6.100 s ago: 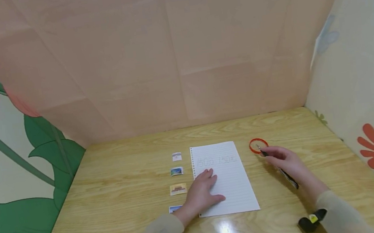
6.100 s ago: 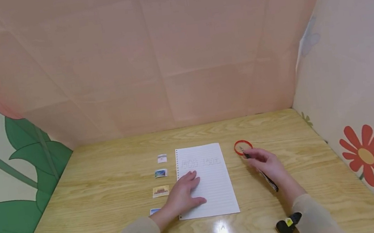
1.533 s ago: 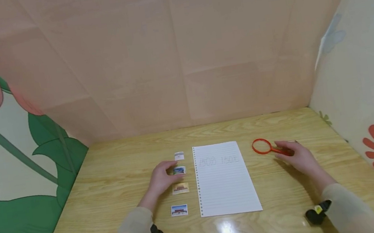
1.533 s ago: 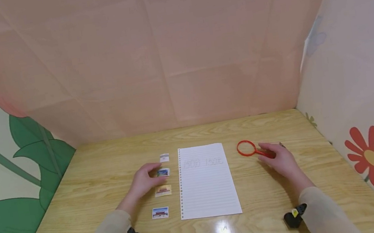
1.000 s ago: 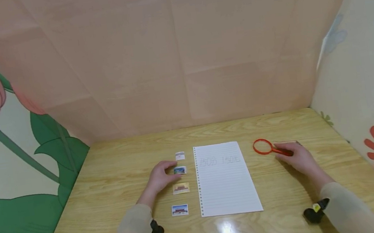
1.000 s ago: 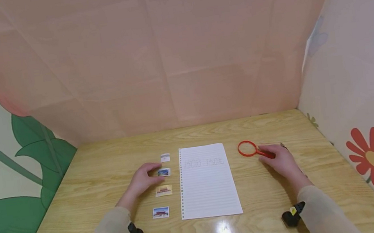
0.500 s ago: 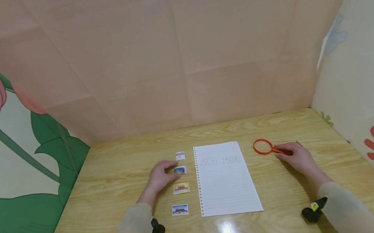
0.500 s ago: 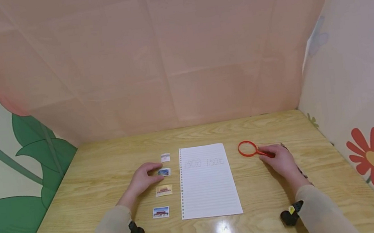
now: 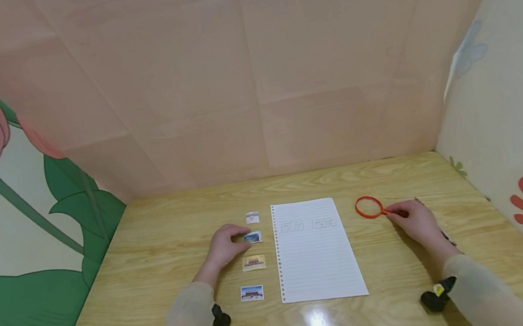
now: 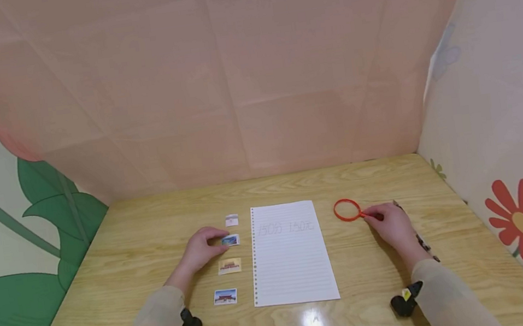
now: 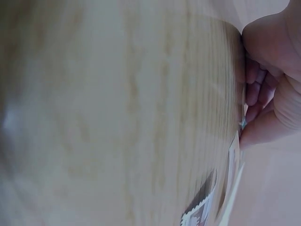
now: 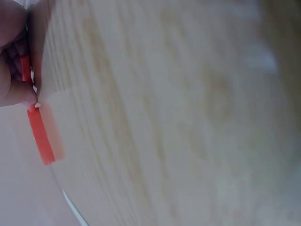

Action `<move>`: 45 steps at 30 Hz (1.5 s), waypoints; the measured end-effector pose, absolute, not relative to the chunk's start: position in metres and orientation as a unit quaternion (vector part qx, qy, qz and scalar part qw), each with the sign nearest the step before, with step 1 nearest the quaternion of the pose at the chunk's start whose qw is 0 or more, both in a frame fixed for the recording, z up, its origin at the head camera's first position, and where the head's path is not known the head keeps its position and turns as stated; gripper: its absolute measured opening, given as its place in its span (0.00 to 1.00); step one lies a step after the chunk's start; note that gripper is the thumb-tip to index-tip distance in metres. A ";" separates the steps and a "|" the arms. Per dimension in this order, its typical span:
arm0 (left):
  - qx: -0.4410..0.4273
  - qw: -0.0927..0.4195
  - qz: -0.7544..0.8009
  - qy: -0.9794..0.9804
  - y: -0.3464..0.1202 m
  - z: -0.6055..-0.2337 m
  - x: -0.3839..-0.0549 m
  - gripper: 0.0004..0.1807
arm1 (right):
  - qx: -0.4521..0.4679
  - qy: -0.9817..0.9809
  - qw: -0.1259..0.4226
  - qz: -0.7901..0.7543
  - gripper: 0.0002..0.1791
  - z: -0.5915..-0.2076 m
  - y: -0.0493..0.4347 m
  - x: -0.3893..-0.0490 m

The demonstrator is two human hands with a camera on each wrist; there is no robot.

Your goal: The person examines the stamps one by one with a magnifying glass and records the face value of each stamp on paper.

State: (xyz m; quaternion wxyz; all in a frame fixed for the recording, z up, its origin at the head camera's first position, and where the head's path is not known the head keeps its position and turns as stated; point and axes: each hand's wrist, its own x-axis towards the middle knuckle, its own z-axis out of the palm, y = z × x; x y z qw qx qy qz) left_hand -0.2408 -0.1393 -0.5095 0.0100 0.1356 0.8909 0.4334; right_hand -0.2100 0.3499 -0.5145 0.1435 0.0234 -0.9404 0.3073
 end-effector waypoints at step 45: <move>0.185 0.009 0.422 0.887 -0.144 -0.510 -0.249 0.17 | 0.232 -0.884 0.136 0.382 0.08 -0.501 0.109 -0.231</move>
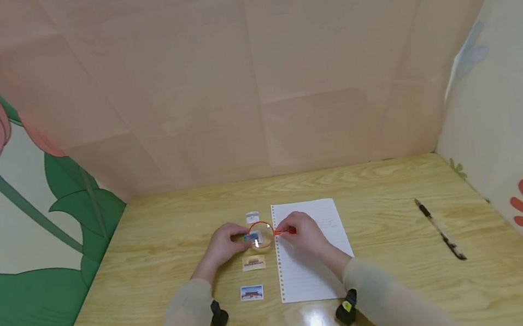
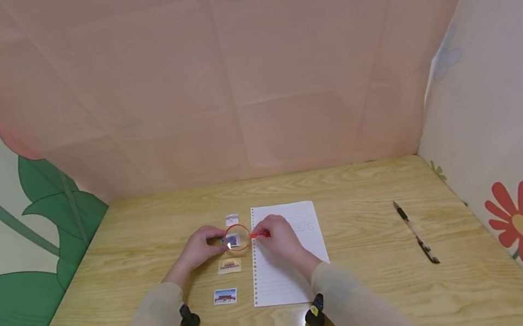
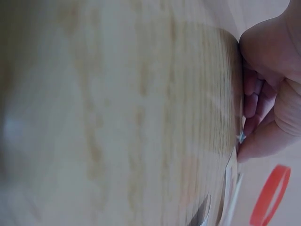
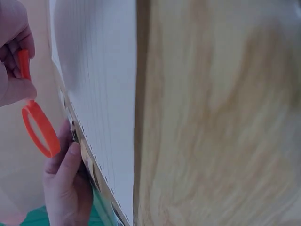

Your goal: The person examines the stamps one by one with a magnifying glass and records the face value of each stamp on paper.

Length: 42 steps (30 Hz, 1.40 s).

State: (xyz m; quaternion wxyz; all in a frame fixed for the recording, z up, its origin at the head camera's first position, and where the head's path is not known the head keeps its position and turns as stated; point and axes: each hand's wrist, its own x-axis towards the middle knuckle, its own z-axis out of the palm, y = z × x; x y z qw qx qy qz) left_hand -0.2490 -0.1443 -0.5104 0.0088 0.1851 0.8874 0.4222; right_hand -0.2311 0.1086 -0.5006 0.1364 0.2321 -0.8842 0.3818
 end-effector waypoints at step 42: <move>0.178 0.008 0.443 0.879 -0.146 -0.513 -0.249 0.19 | 0.200 -0.892 0.121 0.388 0.08 -0.499 0.088 -0.226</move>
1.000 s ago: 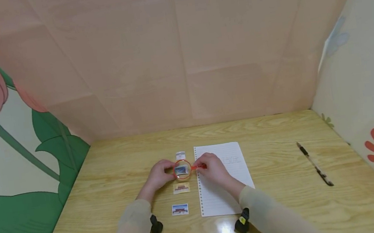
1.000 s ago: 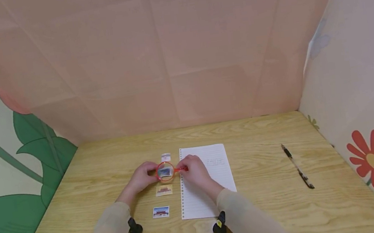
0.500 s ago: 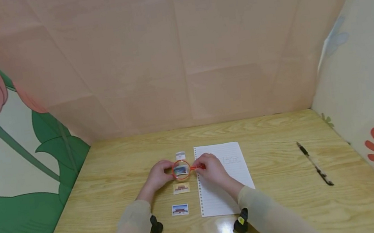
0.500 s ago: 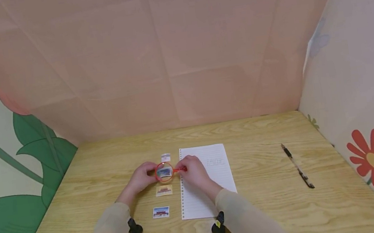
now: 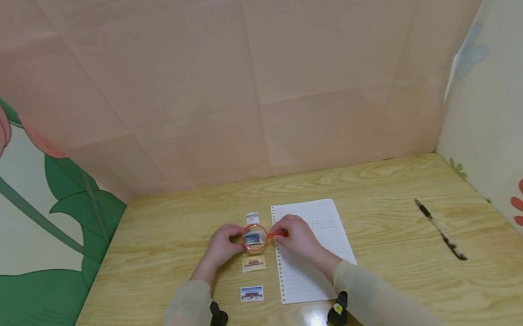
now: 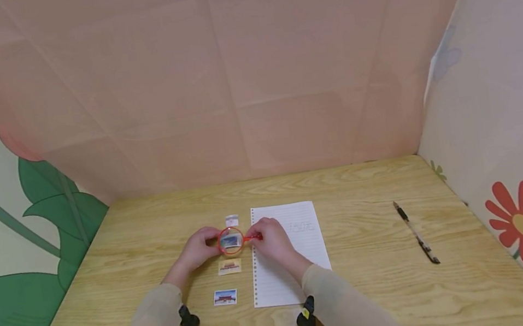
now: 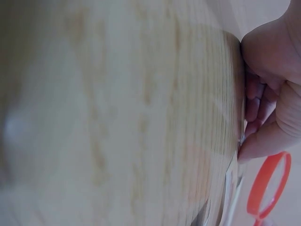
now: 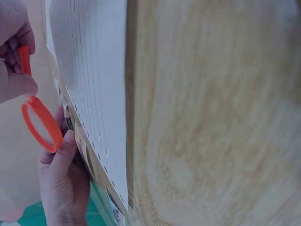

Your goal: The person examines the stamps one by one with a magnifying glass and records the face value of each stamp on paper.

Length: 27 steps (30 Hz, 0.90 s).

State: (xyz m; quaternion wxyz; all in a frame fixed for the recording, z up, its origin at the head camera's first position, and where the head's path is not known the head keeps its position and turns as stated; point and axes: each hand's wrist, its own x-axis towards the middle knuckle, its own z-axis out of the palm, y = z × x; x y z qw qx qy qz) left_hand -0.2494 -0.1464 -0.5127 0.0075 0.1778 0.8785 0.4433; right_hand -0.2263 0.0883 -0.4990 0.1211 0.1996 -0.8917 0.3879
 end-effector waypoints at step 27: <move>0.157 0.038 0.436 0.885 -0.146 -0.510 -0.249 0.18 | 0.214 -0.880 0.165 0.390 0.09 -0.498 0.156 -0.219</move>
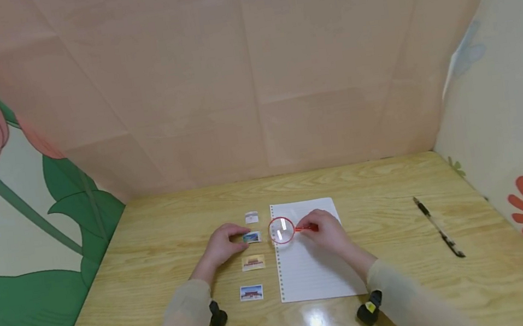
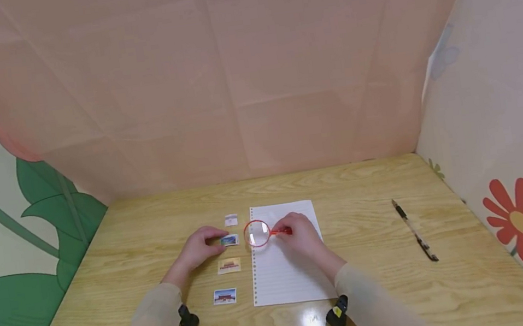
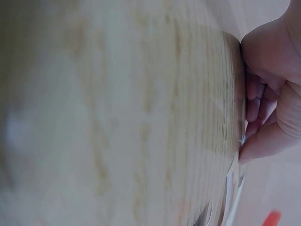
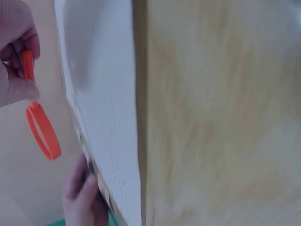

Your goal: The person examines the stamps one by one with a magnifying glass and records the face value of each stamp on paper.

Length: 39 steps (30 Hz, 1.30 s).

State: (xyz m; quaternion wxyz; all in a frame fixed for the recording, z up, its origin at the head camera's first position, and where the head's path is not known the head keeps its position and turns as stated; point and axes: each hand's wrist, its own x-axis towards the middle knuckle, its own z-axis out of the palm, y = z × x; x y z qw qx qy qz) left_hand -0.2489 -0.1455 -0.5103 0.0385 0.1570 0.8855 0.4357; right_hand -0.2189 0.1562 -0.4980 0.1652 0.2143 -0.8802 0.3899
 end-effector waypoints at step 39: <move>0.147 0.057 0.439 0.884 -0.148 -0.510 -0.248 0.18 | -0.004 -0.937 0.104 0.334 0.09 -0.500 0.334 -0.226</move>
